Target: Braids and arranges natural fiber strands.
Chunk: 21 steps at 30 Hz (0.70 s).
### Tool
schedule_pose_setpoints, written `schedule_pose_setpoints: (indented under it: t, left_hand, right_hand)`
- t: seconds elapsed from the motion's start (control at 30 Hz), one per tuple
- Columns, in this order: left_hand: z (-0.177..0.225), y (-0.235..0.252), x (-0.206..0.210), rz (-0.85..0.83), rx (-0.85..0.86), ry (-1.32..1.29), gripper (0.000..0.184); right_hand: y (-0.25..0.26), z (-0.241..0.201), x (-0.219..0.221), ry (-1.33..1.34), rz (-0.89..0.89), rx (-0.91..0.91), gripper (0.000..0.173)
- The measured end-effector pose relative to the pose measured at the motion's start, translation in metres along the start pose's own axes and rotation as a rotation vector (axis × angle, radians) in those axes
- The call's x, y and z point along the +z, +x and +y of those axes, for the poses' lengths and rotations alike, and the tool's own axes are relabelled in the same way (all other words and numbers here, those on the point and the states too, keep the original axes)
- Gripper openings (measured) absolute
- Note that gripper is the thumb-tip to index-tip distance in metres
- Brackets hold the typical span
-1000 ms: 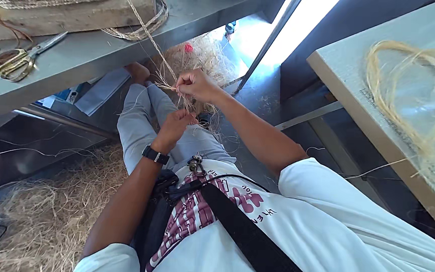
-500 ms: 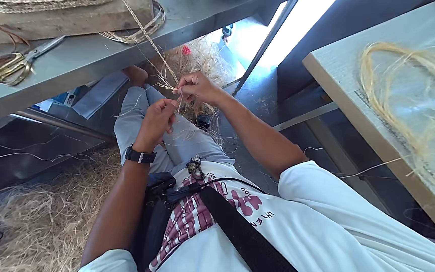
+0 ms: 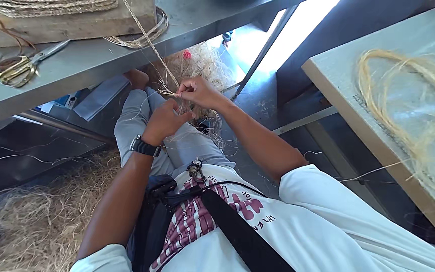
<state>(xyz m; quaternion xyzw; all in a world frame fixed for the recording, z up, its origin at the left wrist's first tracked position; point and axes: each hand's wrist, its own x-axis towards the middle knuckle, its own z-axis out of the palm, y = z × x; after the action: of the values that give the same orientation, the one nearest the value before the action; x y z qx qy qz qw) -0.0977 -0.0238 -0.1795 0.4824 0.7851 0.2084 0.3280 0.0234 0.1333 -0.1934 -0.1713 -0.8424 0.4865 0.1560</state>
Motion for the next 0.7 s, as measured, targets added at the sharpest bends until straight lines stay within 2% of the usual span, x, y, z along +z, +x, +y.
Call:
schedule_pose_setpoints:
  t: [0.13, 0.27, 0.43, 0.7]
  left_hand:
    - [0.001, 0.01, 0.001, 0.042, 0.075, 0.152, 0.027]
    - [-0.005, 0.008, -0.012, 0.009, 0.137, 0.007, 0.028]
    - [-0.013, 0.007, -0.018, 0.017, 0.133, -0.191, 0.03]
    - [-0.02, 0.005, -0.012, -0.09, 0.102, -0.672, 0.038]
  right_hand:
    - [0.001, 0.002, -0.001, -0.015, -0.003, -0.004, 0.015]
    - [-0.001, 0.007, -0.005, 0.04, -0.012, 0.005, 0.016]
    - [-0.002, 0.009, -0.004, 0.127, -0.005, 0.012, 0.015]
    - [-0.002, 0.013, -0.001, 0.195, 0.005, 0.012, 0.014]
